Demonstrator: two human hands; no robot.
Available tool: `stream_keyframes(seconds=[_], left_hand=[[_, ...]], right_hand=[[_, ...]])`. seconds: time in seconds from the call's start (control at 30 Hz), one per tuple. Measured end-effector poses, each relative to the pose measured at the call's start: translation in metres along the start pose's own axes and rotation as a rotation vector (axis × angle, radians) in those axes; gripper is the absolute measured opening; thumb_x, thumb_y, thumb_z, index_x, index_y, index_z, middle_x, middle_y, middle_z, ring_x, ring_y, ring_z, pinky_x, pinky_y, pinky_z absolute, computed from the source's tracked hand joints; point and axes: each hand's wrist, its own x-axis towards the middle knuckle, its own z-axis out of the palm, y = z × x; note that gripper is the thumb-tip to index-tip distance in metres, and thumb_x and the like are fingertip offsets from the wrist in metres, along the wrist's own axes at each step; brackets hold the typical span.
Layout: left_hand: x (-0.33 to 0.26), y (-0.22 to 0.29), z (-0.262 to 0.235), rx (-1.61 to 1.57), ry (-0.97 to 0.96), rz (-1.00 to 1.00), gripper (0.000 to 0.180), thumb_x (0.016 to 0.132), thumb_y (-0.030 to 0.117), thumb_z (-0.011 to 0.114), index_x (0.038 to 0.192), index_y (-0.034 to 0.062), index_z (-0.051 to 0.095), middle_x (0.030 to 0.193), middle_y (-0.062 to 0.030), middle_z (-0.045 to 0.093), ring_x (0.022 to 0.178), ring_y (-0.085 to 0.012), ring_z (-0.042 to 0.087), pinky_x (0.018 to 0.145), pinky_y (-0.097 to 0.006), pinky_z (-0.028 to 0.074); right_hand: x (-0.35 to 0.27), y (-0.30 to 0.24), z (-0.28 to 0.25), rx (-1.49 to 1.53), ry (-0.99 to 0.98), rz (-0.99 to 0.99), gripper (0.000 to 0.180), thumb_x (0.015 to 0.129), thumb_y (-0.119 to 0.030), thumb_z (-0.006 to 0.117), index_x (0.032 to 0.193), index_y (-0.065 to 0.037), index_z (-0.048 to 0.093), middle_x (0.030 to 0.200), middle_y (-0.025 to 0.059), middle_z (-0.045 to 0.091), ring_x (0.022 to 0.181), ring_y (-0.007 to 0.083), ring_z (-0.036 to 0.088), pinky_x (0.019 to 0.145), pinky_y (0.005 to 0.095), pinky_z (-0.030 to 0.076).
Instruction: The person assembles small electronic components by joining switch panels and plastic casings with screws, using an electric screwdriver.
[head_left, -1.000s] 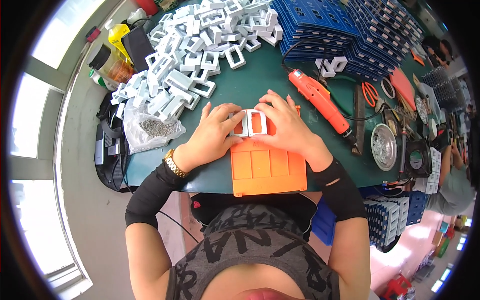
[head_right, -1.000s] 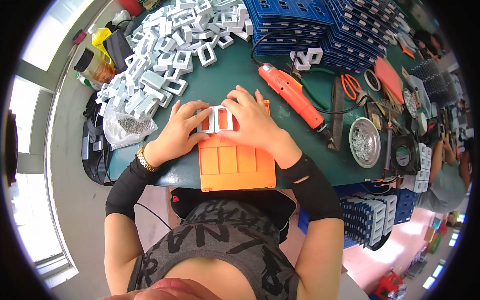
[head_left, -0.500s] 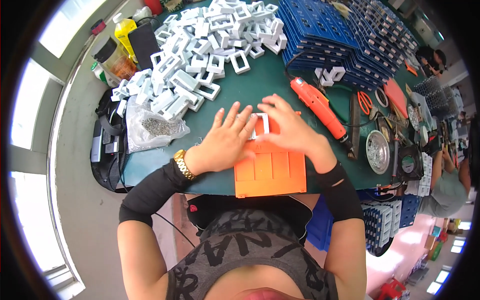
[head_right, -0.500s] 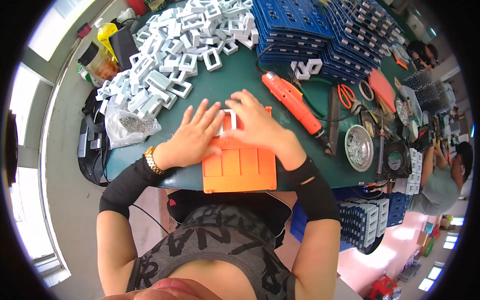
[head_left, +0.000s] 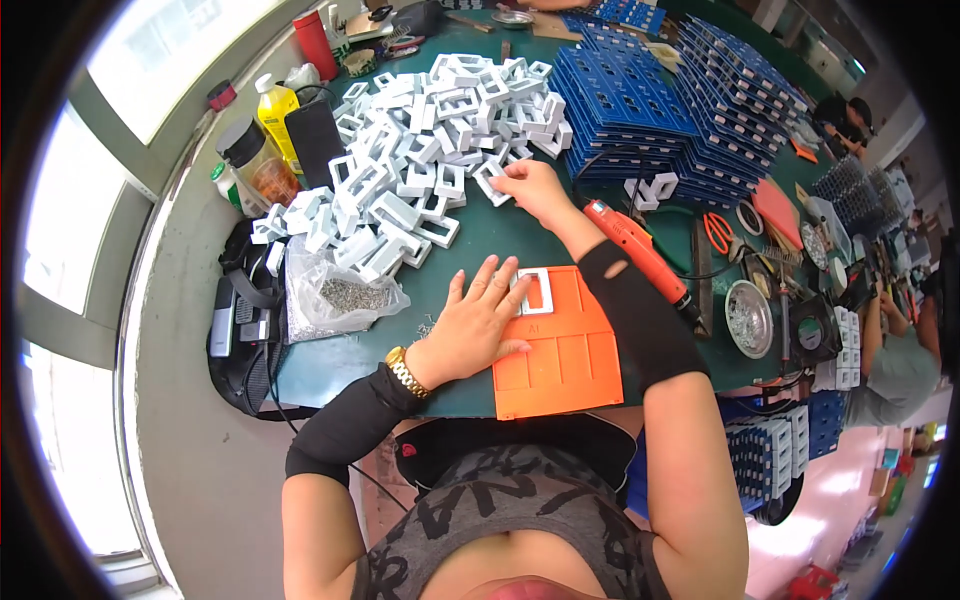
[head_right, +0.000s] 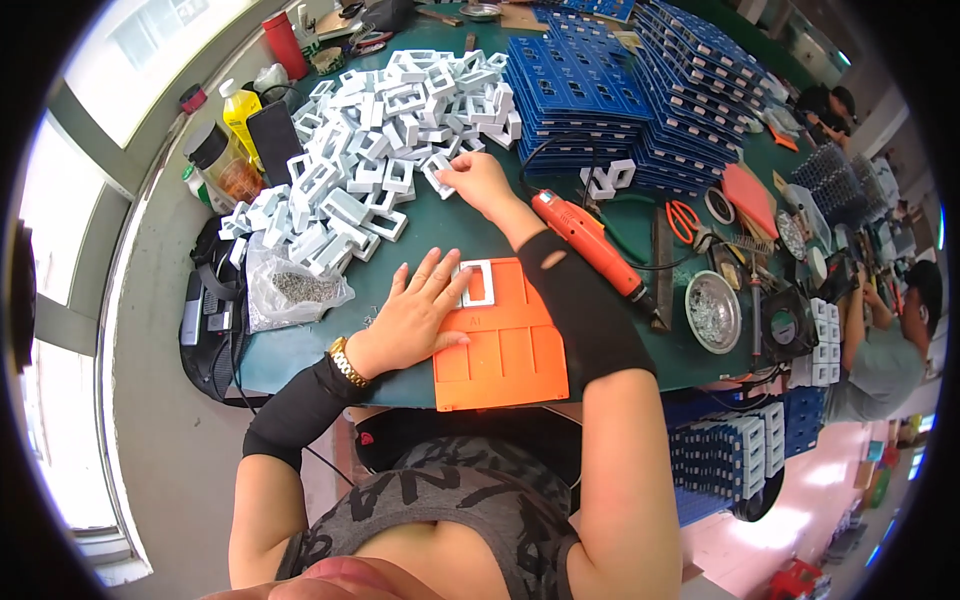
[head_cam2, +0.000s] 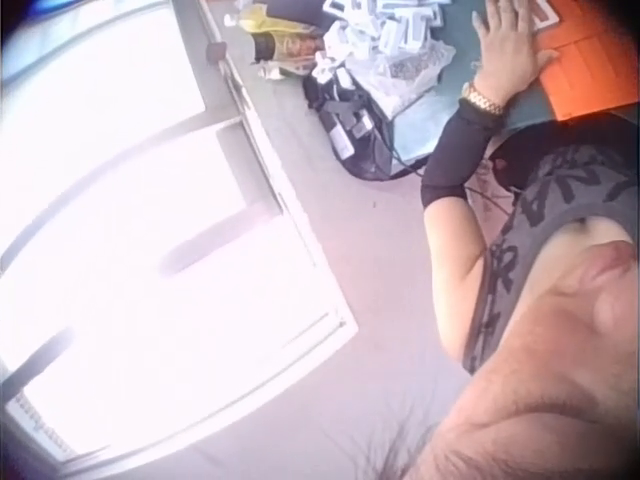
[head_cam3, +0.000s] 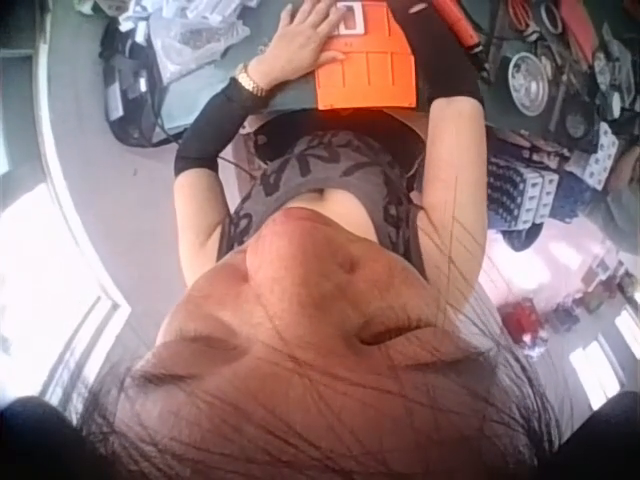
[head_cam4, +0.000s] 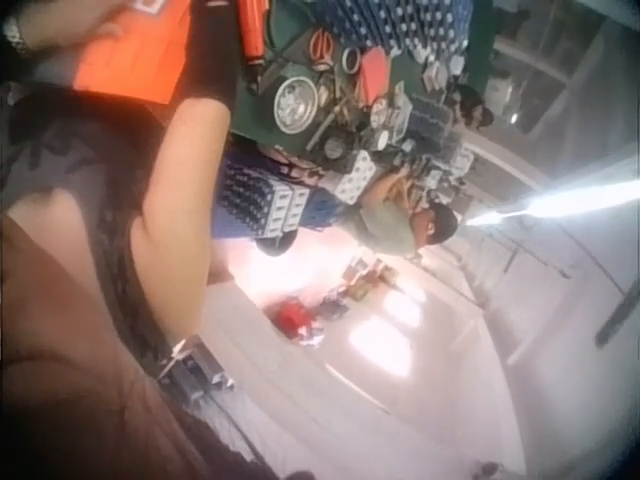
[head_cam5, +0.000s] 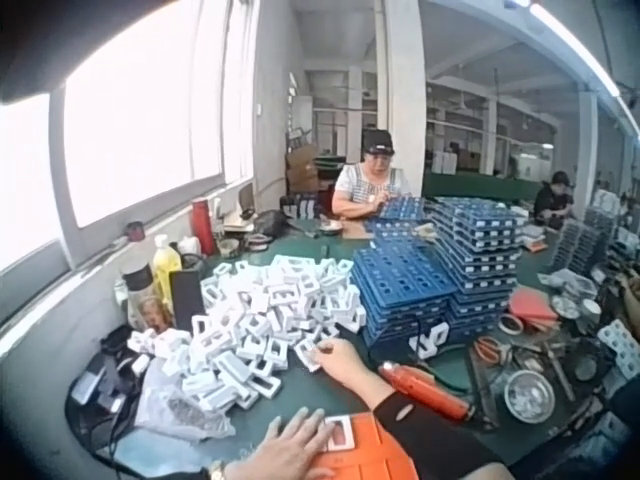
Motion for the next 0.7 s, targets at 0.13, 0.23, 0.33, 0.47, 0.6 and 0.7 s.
stream_keyframes(seconds=[0.13, 0.23, 0.33, 0.47, 0.6, 0.7], left_hand=[[0.001, -0.006, -0.017, 0.079, -0.052, -0.055, 0.084, 0.081, 0.047, 0.069, 0.147, 0.0059, 0.035, 0.155, -0.0181, 0.027, 0.143, -0.0414, 0.025, 0.107, -0.063, 0.029], [0.034, -0.044, -0.034, 0.096, 0.339, -0.141, 0.058, 0.082, 0.02, 0.069, 0.133, 0.0051, 0.045, 0.138, -0.0212, 0.043, 0.117, -0.0378, 0.051, 0.087, -0.05, 0.045], [0.081, -0.085, -0.039, 0.271, 0.368, -0.219, 0.032, 0.083, 0.015, 0.065, 0.112, 0.0051, 0.054, 0.108, -0.014, 0.055, 0.092, -0.032, 0.061, 0.069, -0.044, 0.051], [0.093, -0.11, -0.029, 0.499, 0.292, -0.302, 0.009, 0.082, 0.013, 0.06, 0.083, 0.0055, 0.064, 0.099, -0.0131, 0.059, 0.088, -0.0314, 0.062, 0.068, -0.045, 0.052], [0.09, -0.056, -0.035, 0.28, 0.504, -0.075, 0.011, 0.085, 0.013, 0.065, 0.089, 0.0031, 0.063, 0.118, -0.0186, 0.061, 0.098, -0.0378, 0.061, 0.082, -0.046, 0.05], [0.08, 0.001, -0.02, 0.001, 0.389, 0.113, 0.017, 0.083, 0.013, 0.068, 0.092, 0.0, 0.059, 0.126, -0.0228, 0.058, 0.108, -0.0384, 0.059, 0.087, -0.044, 0.048]], right_hand=[[-0.057, -0.017, -0.04, 0.112, -0.053, -0.167, 0.024, 0.084, -0.017, 0.073, 0.098, 0.001, 0.064, 0.086, 0.0059, 0.069, 0.078, 0.0109, 0.065, 0.069, 0.0261, 0.051], [-0.113, -0.034, -0.082, 0.108, -0.11, -0.117, 0.019, 0.089, -0.014, 0.068, 0.099, 0.001, 0.062, 0.086, 0.004, 0.067, 0.079, 0.0087, 0.064, 0.068, 0.0251, 0.05], [-0.149, -0.029, -0.113, -0.144, -0.027, -0.147, 0.018, 0.092, -0.009, 0.064, 0.108, 0.0, 0.064, 0.097, 0.0054, 0.067, 0.082, 0.009, 0.064, 0.072, 0.0244, 0.05], [-0.177, -0.031, -0.114, -0.594, 0.2, -0.376, 0.017, 0.081, -0.008, 0.071, 0.097, -0.004, 0.067, 0.089, 0.0095, 0.066, 0.079, 0.023, 0.063, 0.069, 0.0333, 0.049], [-0.198, -0.011, -0.105, -0.774, 0.22, -0.571, 0.027, 0.072, -0.01, 0.076, 0.097, -0.006, 0.066, 0.087, 0.0085, 0.062, 0.087, 0.0306, 0.058, 0.077, 0.0395, 0.048], [-0.21, -0.01, -0.105, -0.704, 0.088, -0.585, 0.03, 0.073, -0.011, 0.076, 0.1, -0.003, 0.067, 0.09, 0.0087, 0.063, 0.09, 0.0303, 0.058, 0.083, 0.0402, 0.047]])
